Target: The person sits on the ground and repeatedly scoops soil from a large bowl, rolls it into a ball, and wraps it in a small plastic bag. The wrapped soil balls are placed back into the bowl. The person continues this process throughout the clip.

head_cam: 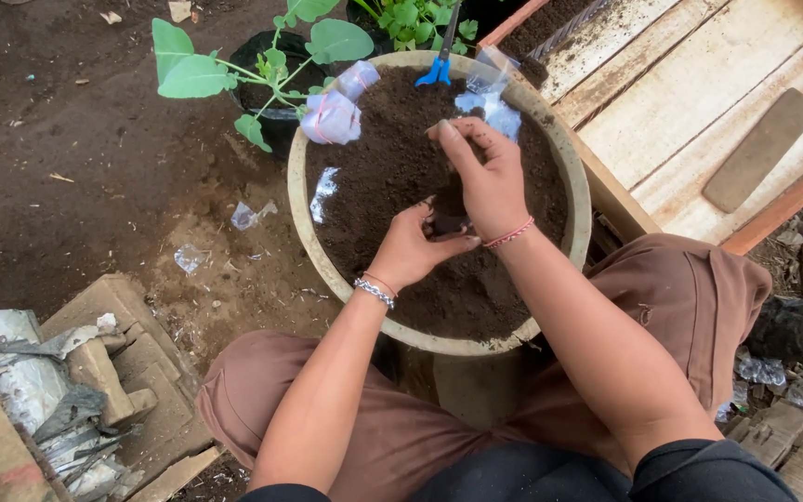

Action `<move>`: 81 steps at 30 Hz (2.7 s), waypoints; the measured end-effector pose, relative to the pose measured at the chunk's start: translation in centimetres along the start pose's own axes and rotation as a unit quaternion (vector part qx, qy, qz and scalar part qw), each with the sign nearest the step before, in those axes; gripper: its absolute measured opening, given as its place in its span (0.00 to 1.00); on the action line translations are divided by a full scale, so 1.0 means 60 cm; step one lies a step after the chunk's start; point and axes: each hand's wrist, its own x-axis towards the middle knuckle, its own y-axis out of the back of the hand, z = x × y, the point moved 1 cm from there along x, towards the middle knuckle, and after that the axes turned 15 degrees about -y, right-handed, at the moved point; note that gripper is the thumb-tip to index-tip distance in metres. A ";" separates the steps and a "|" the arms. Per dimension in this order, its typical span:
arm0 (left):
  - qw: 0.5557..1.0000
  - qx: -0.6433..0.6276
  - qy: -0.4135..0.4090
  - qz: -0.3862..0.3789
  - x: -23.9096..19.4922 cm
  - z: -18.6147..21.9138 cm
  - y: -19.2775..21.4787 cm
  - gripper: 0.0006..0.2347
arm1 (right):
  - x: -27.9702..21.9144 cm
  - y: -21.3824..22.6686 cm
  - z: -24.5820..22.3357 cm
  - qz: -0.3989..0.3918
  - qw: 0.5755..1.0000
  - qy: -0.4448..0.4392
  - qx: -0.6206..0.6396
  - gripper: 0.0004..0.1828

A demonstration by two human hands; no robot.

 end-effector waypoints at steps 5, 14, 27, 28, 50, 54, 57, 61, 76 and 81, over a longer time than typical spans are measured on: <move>0.994 0.068 -0.055 0.060 0.006 -0.001 0.009 0.15 | -0.022 0.024 -0.015 -0.083 0.985 0.110 -0.102 0.13; 0.978 0.070 -0.185 0.070 0.024 0.041 0.023 0.14 | 0.004 0.084 0.033 -0.249 0.947 -0.098 -0.179 0.30; 0.961 -0.105 -0.067 0.247 0.071 0.052 0.057 0.20 | 0.087 0.069 0.017 -0.227 0.948 -0.010 -0.224 0.15; 0.962 -0.107 -0.068 0.243 0.075 0.047 0.055 0.20 | 0.108 0.085 0.015 -0.222 0.948 -0.011 -0.226 0.15; 0.942 0.331 -0.050 -0.028 0.136 0.010 0.010 0.14 | 0.334 0.232 0.142 -0.122 0.856 -0.144 -0.481 0.14; 0.944 0.318 -0.068 -0.053 0.133 0.008 0.004 0.13 | 0.321 0.230 0.127 -0.165 0.835 -0.172 -0.496 0.23; 0.944 0.314 -0.076 -0.058 0.129 0.008 0.005 0.13 | 0.315 0.224 0.128 -0.154 0.845 -0.190 -0.476 0.24; 0.943 0.321 -0.076 -0.055 0.124 0.013 0.011 0.13 | 0.298 0.216 0.120 -0.148 0.872 -0.190 -0.427 0.20; 0.900 0.422 -0.071 -0.088 0.111 0.014 0.024 0.15 | 0.296 0.175 0.109 0.005 0.904 0.030 -0.425 0.06; 0.868 0.461 -0.174 -0.065 0.106 0.007 0.026 0.12 | 0.295 0.125 0.126 -0.042 0.869 -0.025 -0.492 0.09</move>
